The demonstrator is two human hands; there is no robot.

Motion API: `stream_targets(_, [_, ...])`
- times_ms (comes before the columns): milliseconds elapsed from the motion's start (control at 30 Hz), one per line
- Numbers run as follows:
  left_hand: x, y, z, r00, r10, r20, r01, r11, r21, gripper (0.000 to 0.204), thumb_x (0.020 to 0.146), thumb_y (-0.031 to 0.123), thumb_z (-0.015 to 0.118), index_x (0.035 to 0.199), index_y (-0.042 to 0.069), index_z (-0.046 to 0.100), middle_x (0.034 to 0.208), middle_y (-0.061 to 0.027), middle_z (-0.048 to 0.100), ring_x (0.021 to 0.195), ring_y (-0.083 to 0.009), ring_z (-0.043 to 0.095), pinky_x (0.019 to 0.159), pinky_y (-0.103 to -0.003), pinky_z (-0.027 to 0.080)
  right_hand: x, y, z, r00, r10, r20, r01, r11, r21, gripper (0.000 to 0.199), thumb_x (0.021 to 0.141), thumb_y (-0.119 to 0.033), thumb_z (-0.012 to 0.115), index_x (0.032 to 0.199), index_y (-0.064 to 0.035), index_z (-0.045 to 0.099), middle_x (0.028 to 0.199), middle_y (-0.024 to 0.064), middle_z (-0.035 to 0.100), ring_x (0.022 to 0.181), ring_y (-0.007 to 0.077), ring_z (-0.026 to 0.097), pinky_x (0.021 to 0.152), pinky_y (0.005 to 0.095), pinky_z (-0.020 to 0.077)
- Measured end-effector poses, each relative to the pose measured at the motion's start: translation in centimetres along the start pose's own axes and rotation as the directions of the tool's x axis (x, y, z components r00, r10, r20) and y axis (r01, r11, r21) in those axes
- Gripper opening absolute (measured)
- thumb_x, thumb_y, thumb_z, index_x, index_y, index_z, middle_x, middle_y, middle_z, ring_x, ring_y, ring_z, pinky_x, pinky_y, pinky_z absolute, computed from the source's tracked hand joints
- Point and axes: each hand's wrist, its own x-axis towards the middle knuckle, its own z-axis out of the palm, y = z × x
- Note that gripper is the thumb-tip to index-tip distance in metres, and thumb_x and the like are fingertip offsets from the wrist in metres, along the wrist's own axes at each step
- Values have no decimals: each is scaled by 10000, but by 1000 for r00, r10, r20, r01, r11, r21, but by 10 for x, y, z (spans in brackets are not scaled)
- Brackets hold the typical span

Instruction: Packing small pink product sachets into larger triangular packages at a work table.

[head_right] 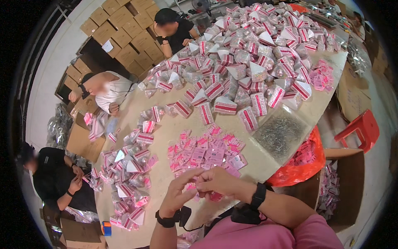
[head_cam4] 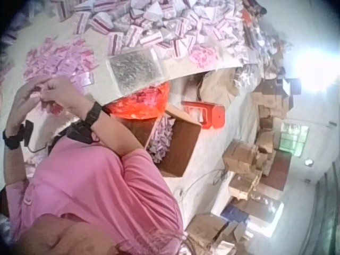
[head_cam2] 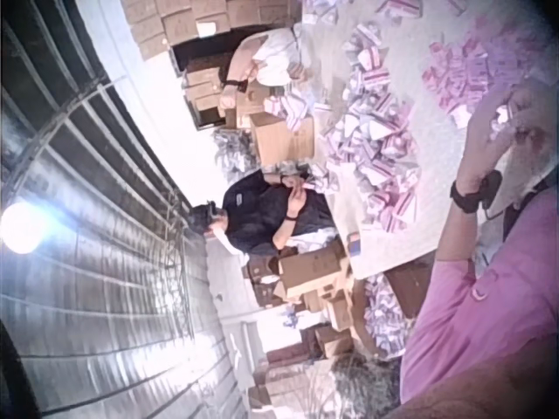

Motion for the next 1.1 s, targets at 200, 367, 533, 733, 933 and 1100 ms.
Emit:
stream_targets(200, [-16,-3,3,990,137,-16,-127,952,279,359,797,186,672,1109,33,581,1065,-148,611,994,-322,578,834,-386,461,1,15,-5,996,82,26,-84,992,90,138,874,-133,632,829,-3,627,716,76,626,617,135,608,558,254,504])
stream_targets(367, [-24,-10,11,975,198,-98,-135,888,440,136,762,93,707,809,21,602,725,-100,589,628,-221,556,559,-312,428,4,27,-18,980,152,128,-168,978,125,145,881,-152,624,879,-8,607,729,67,625,645,149,614,555,251,496])
stream_targets(533, [-22,-30,30,952,-151,-267,176,982,73,171,852,92,640,712,20,570,587,-4,485,518,-101,445,479,-252,352,-4,8,9,985,-125,-116,43,839,-543,181,864,-158,613,952,-4,578,759,93,618,648,188,626,569,308,487])
stream_targets(733, [-13,-37,40,875,-472,-104,292,688,-664,225,934,145,528,734,46,548,588,28,463,512,-52,385,468,-205,286,-7,22,3,895,-446,13,97,166,-981,191,828,-188,615,960,-52,593,790,118,612,673,317,602,578,406,467])
stream_targets(933, [18,-39,39,901,-429,-69,348,806,-478,235,926,200,524,741,56,542,601,11,474,532,-69,417,492,-219,329,-8,17,-13,770,-638,0,193,234,-953,112,846,-159,573,844,-48,592,724,120,613,675,318,613,577,399,469])
stream_targets(1100, [108,-64,1,923,-290,-255,295,955,-19,298,861,300,610,824,8,562,729,-39,573,640,-134,528,602,-277,435,-18,4,-26,796,-523,-304,129,639,-759,136,860,-158,574,876,-41,642,721,103,622,649,235,610,602,330,473])
